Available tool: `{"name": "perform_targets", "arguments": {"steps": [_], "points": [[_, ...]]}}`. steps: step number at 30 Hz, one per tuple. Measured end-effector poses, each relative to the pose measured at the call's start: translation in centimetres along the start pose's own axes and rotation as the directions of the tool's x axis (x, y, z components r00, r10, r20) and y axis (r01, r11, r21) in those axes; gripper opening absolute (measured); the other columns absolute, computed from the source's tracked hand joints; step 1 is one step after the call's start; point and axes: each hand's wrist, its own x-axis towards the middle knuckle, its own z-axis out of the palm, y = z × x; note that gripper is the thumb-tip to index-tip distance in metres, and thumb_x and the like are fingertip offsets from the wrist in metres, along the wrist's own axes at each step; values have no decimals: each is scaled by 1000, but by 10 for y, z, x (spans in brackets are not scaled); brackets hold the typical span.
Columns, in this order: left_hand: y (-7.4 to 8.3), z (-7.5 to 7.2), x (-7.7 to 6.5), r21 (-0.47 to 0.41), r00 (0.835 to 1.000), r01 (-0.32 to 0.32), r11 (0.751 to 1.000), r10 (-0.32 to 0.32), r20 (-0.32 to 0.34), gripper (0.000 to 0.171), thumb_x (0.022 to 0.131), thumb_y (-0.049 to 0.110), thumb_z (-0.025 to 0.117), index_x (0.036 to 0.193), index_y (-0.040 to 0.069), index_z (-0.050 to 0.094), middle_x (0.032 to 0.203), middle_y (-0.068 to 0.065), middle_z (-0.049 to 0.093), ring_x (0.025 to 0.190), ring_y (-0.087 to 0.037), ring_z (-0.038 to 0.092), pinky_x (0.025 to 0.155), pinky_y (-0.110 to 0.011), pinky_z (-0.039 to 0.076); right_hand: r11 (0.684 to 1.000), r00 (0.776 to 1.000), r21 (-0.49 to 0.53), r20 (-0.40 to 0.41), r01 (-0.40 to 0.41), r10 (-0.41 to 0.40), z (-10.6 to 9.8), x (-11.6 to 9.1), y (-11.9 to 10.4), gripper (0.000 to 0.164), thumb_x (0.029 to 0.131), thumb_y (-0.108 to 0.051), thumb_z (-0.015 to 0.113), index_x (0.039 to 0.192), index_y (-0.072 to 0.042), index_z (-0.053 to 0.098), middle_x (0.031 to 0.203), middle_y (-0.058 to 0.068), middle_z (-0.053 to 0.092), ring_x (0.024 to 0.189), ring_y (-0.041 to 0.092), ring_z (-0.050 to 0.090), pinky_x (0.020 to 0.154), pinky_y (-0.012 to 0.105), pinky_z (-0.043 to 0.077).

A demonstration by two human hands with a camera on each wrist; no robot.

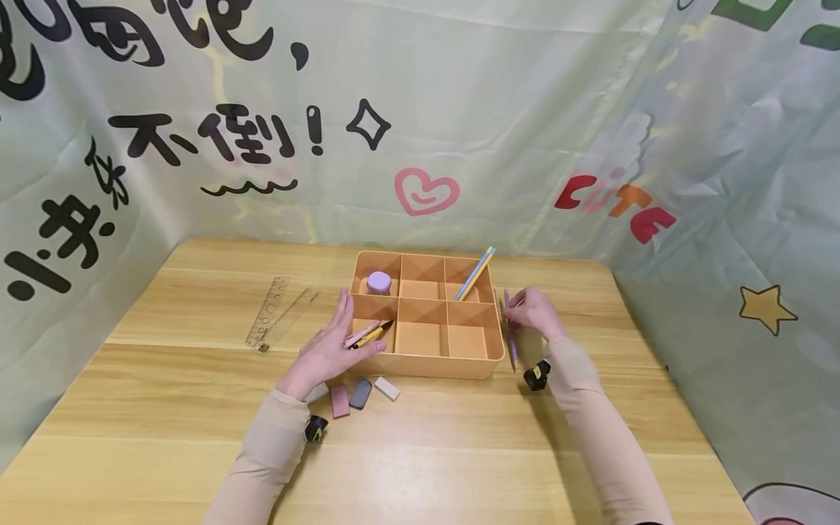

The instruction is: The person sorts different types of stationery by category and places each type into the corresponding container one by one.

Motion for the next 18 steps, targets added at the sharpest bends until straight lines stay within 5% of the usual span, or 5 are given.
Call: {"name": "perform_targets", "arguments": {"steps": [8,18], "points": [[1,-1,-1,-2,1000,4,1000,-4,-1,111,91,63,61,160,19,-14,166,7,-27,142,-49,41,117,-67,27,995,999,95,-52,-13,18,-9,-13,-10,35,89,-6,65,119,12,58,96,16,70,65,8,65,70,28,62],[1,-1,0,-1,1000,4,1000,-4,4,111,92,63,61,160,18,-15,165,6,-27,143,-51,37,114,-67,31,987,981,137,-185,82,-56,-10,-21,-12,35,86,-5,62,118,10,60,90,12,70,63,10,67,75,42,63]]}}
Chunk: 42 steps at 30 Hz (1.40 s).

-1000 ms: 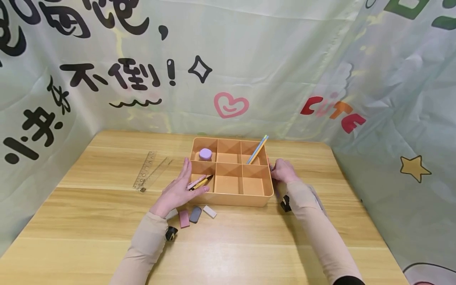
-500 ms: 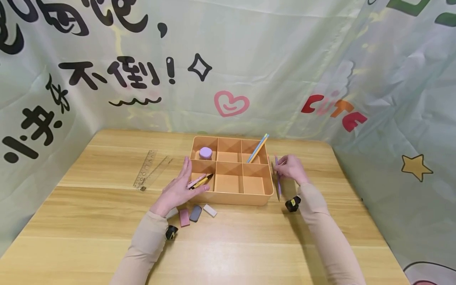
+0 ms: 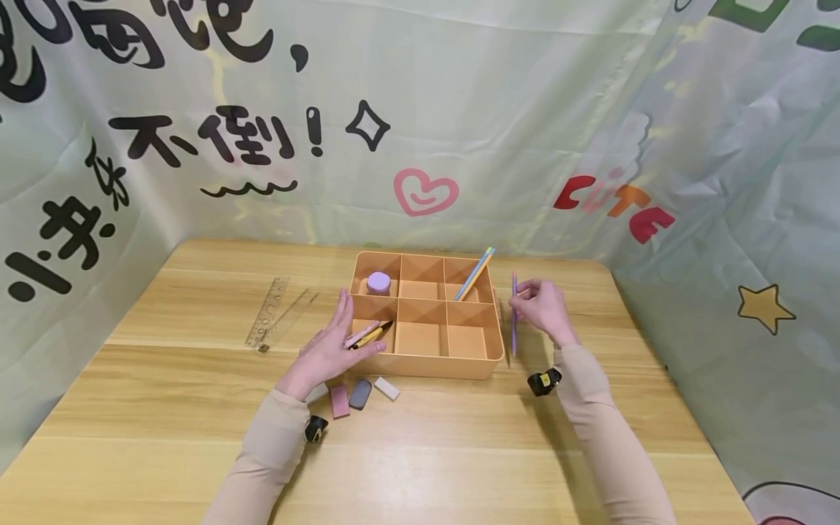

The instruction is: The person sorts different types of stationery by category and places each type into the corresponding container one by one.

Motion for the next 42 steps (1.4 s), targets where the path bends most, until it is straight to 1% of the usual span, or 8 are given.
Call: {"name": "perform_targets", "arguments": {"steps": [4,8,14,21,26,30,40,42], "points": [[0,0,0,-5,1000,1,1000,-1,1,110,92,61,61,160,18,-15,165,7,-27,144,-51,36,114,-67,31,999,997,17,-63,51,-49,-5,-3,-3,34,86,-4,61,117,10,61,87,10,69,63,11,68,68,34,63],[0,0,1,-4,1000,0,1000,0,0,111,91,62,61,160,19,-15,166,7,-27,145,-50,34,116,-67,28,991,989,88,-119,100,-89,-10,-6,-6,32,85,0,60,115,12,61,80,6,68,59,5,66,61,24,60],[0,-1,1,-3,1000,-5,1000,5,-4,113,90,65,61,160,17,-14,166,6,-26,144,-51,36,115,-67,30,962,974,224,-197,159,-115,-15,-6,-13,32,86,3,59,116,13,60,71,-13,61,58,-1,63,61,23,60],[0,0,0,-10,1000,-12,1000,12,-4,112,91,64,61,160,16,-13,166,5,-26,143,-48,39,119,-67,22,927,954,303,-264,221,-141,-19,-11,-26,30,87,3,60,115,11,59,72,-17,63,61,0,65,62,20,59],[0,1,0,-7,1000,-10,1000,10,-8,112,91,65,61,161,15,-12,166,5,-26,142,-48,41,118,-67,24,876,936,393,-314,278,-156,-22,-13,-35,20,88,5,60,107,3,59,75,-12,66,60,2,66,62,21,59],[-1,1,0,-8,1000,-8,1000,8,-8,113,90,66,60,161,13,-11,166,4,-25,142,-48,42,118,-67,25,828,917,454,-362,329,-166,-23,-11,-41,18,87,7,60,102,-4,60,76,-9,68,60,4,66,63,20,59],[0,1,0,-10,1000,-7,1000,7,-4,111,91,64,61,160,16,-13,167,4,-25,142,-47,42,120,-67,21,716,897,577,-413,394,-161,-19,-6,-51,17,88,7,64,102,-1,60,78,-4,69,62,7,70,65,23,61],[0,1,-1,-10,1000,-7,1000,6,-5,112,91,64,61,160,16,-12,167,4,-25,141,-47,43,120,-67,22,706,893,581,-416,405,-171,-17,-4,-52,18,89,8,64,102,-2,59,79,-5,69,64,6,70,67,24,61]]}}
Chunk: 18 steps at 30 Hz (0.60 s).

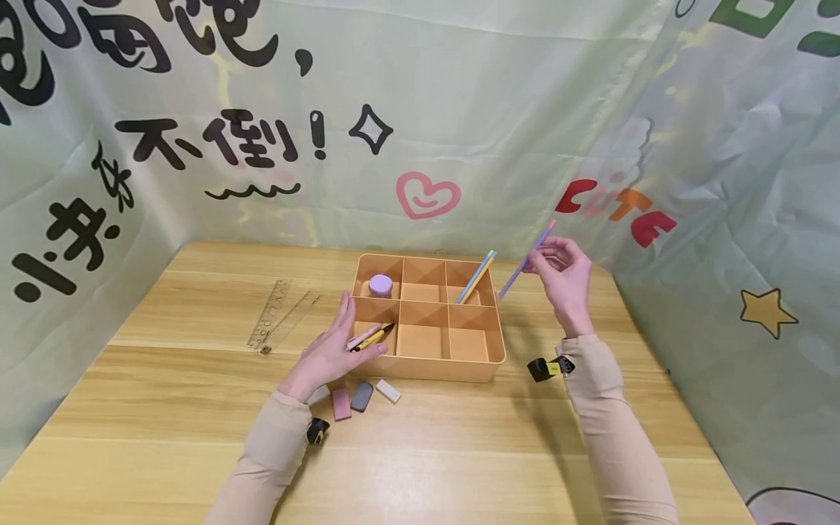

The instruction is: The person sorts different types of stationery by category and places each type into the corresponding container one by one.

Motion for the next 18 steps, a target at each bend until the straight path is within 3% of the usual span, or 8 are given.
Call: {"name": "perform_targets", "arguments": {"steps": [11,18], "points": [[0,0,-1,4,1000,8,1000,-8,-1,111,91,64,61,160,17,-13,166,5,-26,140,-47,45,119,-66,23,1000,1000,21,6,-4,4,12,4,4,18,91,8,64,105,0,57,84,-3,68,69,7,71,70,24,61],[1,0,-1,14,1000,10,1000,-10,-2,112,90,67,59,160,17,-13,167,5,-25,136,-48,49,110,-64,37,998,999,-47,30,-39,40,15,9,10,19,90,9,64,103,-3,56,82,-6,69,67,5,71,70,23,61]]}}
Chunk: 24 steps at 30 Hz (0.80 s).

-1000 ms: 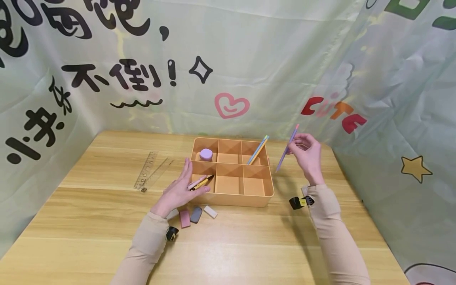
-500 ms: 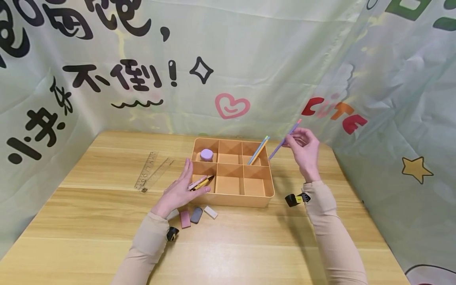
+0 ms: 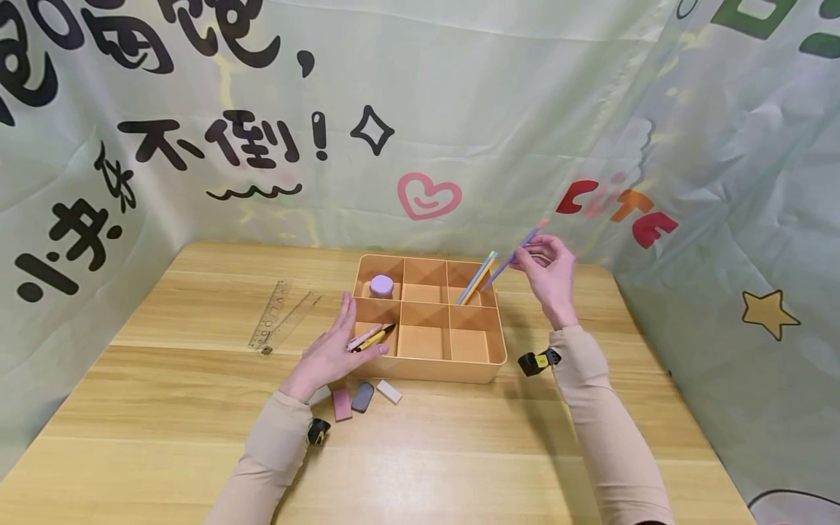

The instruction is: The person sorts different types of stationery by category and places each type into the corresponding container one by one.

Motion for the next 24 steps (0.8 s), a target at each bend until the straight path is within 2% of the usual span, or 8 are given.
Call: {"name": "perform_targets", "arguments": {"steps": [7,11,16,19,24], "points": [[1,0,0,-10,1000,-4,1000,4,0,111,91,64,61,160,17,-12,167,5,-25,136,-48,49,116,-67,28,992,998,-114,35,-54,58,2,7,9,18,90,8,62,105,0,56,76,-11,67,62,2,70,68,21,61],[1,0,-1,-7,1000,-5,1000,5,-1,111,91,64,61,160,17,-12,167,5,-25,134,-48,51,115,-66,31,982,993,-161,57,-93,104,3,12,14,21,89,7,62,109,7,55,74,-11,67,62,2,70,69,22,61],[-1,1,0,-12,1000,-9,1000,9,-1,112,91,65,61,160,16,-12,167,5,-25,140,-48,45,118,-66,26,964,984,-227,74,-141,162,4,16,17,28,90,3,65,114,13,54,72,-13,66,62,2,70,70,25,61],[-1,1,0,-18,1000,-12,1000,12,-1,112,91,64,61,160,16,-12,167,4,-25,141,-47,43,121,-66,20,955,979,-252,88,-155,182,4,18,19,30,90,2,65,115,14,54,71,-13,66,61,2,70,70,26,62],[-1,1,0,-16,1000,-8,1000,8,-1,112,91,64,61,160,17,-12,166,5,-25,141,-48,43,119,-67,24,941,968,-288,119,-181,222,4,20,23,31,89,5,63,116,15,53,69,-13,67,59,2,70,70,26,61]]}}
